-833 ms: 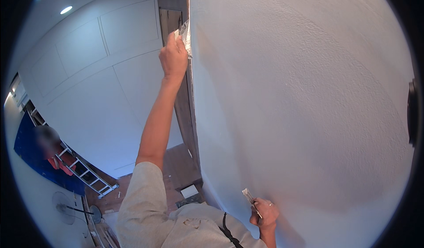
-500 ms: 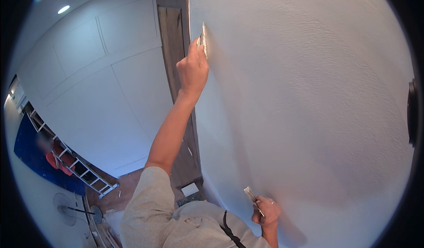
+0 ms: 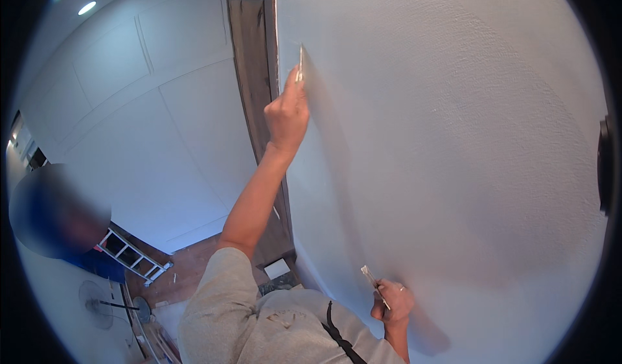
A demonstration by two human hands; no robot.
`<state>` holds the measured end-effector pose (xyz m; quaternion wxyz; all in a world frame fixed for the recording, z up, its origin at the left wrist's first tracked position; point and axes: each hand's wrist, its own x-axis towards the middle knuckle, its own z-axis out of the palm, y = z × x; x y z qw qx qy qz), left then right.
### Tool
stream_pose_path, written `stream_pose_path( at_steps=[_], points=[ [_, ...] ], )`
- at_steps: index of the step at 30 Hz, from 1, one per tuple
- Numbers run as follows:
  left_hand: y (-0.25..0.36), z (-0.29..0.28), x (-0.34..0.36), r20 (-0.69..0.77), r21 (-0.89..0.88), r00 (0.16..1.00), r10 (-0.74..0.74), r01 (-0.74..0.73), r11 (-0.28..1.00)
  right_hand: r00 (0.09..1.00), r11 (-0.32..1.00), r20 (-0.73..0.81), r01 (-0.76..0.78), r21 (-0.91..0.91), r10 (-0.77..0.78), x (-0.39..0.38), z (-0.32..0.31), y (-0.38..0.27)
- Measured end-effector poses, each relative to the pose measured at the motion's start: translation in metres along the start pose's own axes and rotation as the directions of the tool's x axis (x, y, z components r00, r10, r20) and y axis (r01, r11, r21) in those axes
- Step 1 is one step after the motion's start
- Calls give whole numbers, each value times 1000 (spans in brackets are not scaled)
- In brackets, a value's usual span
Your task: The person applies plaster to a wall using a spatula, transferring material from one spatula to another and smoothing it across the surface.
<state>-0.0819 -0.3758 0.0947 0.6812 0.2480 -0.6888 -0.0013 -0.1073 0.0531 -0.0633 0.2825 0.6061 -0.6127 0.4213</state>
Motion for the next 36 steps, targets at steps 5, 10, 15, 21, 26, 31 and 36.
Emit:
stream_pose_path(
  at_steps=[5,10,15,21,26,31,36],
  points=[
    [-59,-25,14,-103,-4,993,-50,50,999,1000,1000,17,6,-28,-6,9,-1,-28],
    [-53,7,10,30,106,999,-30,26,994,1000,1000,-4,5,-16,-5,21,16,-26],
    [-53,0,-27,19,37,1000,20,-21,999,994,996,64,-86,-34,88,26,20,-31],
    [-113,29,-24,-16,54,999,-45,46,997,998,998,29,-57,-3,57,48,38,-22],
    [-49,28,-51,144,38,976,-160,156,987,994,994,19,-107,-19,107,42,39,-30],
    [-62,-15,-78,128,-232,991,-50,79,969,998,999,53,-29,-32,31,36,33,-26],
    [-140,-45,-64,265,-231,770,-581,636,737,1000,1000,14,-27,9,27,41,32,-28]
  ],
)
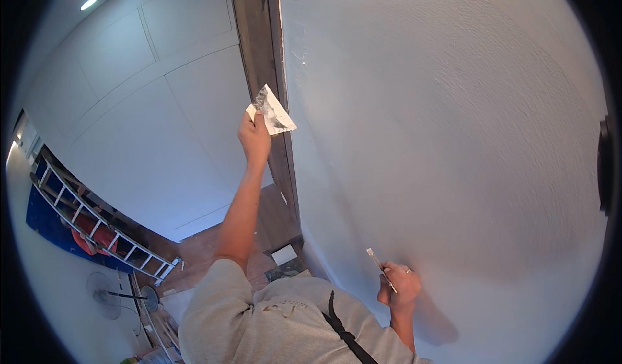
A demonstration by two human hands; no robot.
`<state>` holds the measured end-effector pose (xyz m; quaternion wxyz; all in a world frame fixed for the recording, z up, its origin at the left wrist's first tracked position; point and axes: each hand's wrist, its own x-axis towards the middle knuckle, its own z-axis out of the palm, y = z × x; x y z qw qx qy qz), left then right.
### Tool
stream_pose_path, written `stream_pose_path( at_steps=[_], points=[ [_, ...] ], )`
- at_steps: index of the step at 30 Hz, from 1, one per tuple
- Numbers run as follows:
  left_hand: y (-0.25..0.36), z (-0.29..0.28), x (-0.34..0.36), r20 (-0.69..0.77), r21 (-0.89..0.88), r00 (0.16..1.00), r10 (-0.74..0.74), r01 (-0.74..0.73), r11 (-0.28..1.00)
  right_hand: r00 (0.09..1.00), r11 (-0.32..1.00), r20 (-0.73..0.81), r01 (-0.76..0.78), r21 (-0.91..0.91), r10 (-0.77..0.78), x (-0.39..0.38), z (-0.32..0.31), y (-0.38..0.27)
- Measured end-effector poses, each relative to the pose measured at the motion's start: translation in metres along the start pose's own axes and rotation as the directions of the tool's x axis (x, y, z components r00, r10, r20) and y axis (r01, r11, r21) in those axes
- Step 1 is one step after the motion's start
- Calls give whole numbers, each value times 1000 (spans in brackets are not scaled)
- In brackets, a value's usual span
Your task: The person applies plaster to a wall using a spatula, transferring material from one spatula to another and smoothing it across the surface.
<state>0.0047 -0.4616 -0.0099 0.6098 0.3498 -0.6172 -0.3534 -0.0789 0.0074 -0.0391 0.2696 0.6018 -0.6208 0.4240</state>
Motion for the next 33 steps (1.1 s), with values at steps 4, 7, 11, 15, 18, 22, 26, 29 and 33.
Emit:
stream_pose_path(
  at_steps=[4,7,11,15,18,22,26,29,33],
  points=[
    [2,13,28,223,-151,928,-299,336,930,1000,1000,-3,5,11,-5,11,1,1],
    [16,28,41,362,-147,854,-374,448,882,998,998,40,-55,-6,55,16,-2,-2],
    [40,40,70,430,-106,814,-392,476,873,997,998,54,-62,-6,62,18,-2,-2],
    [79,43,108,442,-136,833,-333,430,893,998,1000,55,-14,-23,15,13,0,5],
    [118,47,135,485,-43,819,-308,374,926,998,999,55,23,-35,-21,9,2,7],
    [164,51,140,496,-56,835,-239,306,950,999,999,3,44,-28,-44,-11,-10,4],
    [216,55,153,459,-77,864,-207,271,959,997,999,-68,47,-13,-47,-25,-17,2],
    [251,55,166,453,-47,875,-174,218,975,992,997,-97,79,23,-77,-22,-20,1],
    [290,58,176,424,-59,900,-95,132,990,990,996,-111,89,-13,-90,-28,-19,5]
  ],
)
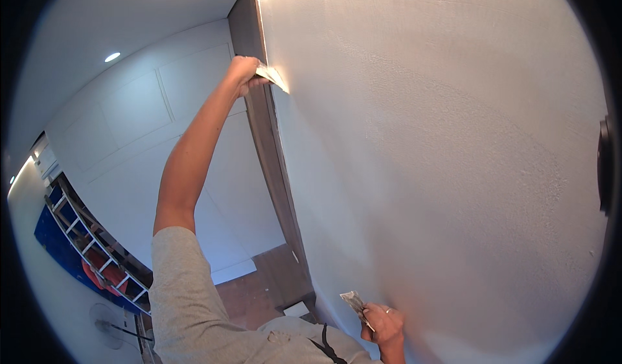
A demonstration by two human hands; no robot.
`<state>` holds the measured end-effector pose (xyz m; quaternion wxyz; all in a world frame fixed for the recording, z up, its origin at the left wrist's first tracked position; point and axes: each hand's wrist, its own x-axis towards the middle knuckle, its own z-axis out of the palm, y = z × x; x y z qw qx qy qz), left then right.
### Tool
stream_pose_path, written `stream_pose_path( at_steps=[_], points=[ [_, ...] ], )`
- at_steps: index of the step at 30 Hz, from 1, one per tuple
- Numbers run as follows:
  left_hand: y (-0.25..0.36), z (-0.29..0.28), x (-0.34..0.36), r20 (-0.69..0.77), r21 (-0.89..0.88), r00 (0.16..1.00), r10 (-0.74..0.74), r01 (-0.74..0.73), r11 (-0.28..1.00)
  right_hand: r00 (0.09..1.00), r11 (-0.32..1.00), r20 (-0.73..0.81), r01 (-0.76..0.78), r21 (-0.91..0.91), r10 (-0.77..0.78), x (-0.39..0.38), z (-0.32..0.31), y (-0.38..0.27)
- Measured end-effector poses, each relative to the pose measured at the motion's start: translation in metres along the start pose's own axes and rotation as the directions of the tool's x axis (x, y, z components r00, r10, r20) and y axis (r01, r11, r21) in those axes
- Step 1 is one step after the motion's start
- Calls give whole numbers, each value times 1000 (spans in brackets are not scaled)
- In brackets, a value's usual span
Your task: The person applies plaster to a wall using a spatula, transferring material from one spatula to another and smoothing it across the surface.
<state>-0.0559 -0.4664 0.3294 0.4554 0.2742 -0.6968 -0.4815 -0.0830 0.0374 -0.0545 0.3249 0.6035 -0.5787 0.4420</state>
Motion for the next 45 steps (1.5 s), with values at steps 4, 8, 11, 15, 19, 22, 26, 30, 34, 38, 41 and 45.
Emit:
stream_pose_path(
  at_steps=[4,8,11,15,19,22,26,30,34,38,41,45],
  points=[
    [44,5,15,-28,36,995,100,-99,994,1000,1000,7,-5,22,5,4,-4,0],
    [88,0,31,-49,98,982,182,-177,979,1000,999,-11,-20,40,21,9,-3,-3],
    [103,7,39,-65,163,973,222,-209,964,999,999,-21,-25,27,26,-1,-8,-6],
    [124,13,48,-97,210,947,307,-283,936,999,1000,-34,-15,1,15,-12,-4,-5],
    [136,24,40,-108,265,916,386,-348,899,999,999,-27,-27,-27,26,-18,-4,-4],
    [132,27,35,-120,381,874,471,-398,835,995,997,58,-76,-29,78,-20,-13,-12],
    [132,33,26,-130,486,839,528,-410,772,997,997,18,-71,-17,71,-26,-10,-11],
    [129,50,4,-121,726,693,710,-426,540,998,999,-48,-30,-14,29,-38,-7,-3],
    [113,57,-15,-105,704,595,797,-521,482,998,998,-6,-59,-23,59,-49,-11,-8],
    [110,77,-59,-110,668,524,844,-591,453,998,998,-35,-57,-31,56,-47,-10,-9],
    [85,88,-91,14,670,281,960,-715,200,997,997,-8,-74,-32,74,-49,-14,-9],
    [51,69,-117,-21,514,279,960,-821,250,997,996,-19,-76,-46,75,-55,-12,-8]
  ],
)
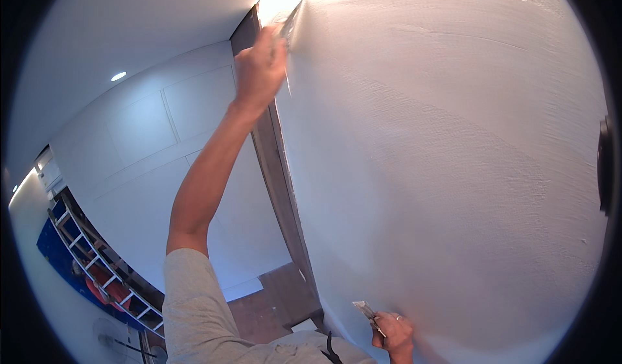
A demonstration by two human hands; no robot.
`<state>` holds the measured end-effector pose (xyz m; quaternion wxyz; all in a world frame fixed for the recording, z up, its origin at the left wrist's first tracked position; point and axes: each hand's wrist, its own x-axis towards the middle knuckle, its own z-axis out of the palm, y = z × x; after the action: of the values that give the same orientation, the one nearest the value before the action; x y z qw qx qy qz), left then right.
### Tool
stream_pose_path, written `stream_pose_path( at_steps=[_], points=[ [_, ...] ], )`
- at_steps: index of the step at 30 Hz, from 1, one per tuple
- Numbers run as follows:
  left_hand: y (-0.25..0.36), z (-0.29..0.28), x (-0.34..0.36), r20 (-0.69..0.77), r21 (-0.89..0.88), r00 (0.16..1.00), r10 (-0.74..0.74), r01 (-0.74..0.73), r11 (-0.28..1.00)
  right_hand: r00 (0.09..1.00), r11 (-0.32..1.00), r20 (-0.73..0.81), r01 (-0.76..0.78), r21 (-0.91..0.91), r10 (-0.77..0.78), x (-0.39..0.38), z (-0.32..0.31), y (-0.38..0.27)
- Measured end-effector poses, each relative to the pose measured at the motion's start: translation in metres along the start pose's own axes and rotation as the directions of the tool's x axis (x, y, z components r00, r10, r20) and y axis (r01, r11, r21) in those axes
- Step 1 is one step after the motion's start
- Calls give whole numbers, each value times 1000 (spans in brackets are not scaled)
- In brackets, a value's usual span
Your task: The person applies plaster to a wall using a spatula, transferring material from one spatula to another and smoothing it across the surface.
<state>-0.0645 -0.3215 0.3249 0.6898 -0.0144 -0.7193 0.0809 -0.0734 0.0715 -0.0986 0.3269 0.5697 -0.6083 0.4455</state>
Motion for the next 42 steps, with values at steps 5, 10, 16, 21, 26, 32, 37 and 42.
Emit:
stream_pose_path(
  at_steps=[5,10,16,21,26,32,37,42],
  points=[
    [-56,-45,-36,-29,70,936,-351,352,933,998,999,-41,53,-4,-53,2,5,2],
    [-115,-8,-19,-10,187,902,-432,426,885,999,999,14,41,-13,-41,4,-1,0],
    [-116,37,32,-1,322,918,-398,376,869,1000,999,1,18,-38,-18,-1,-2,1],
    [-130,45,55,-26,358,925,-378,361,861,999,1000,7,31,-1,-31,-1,-2,0],
    [-111,39,65,-94,312,912,-399,407,858,999,999,6,44,-16,-44,2,-3,-2],
    [-45,22,63,-9,139,966,-260,258,956,999,999,25,22,-46,-21,-3,-7,-1],
    [-11,10,55,-42,93,985,-165,168,981,999,1000,34,16,6,-16,-9,-4,2],
    [40,5,9,8,113,997,-77,75,991,999,1000,13,29,-3,-29,-5,-5,0]
  ],
)
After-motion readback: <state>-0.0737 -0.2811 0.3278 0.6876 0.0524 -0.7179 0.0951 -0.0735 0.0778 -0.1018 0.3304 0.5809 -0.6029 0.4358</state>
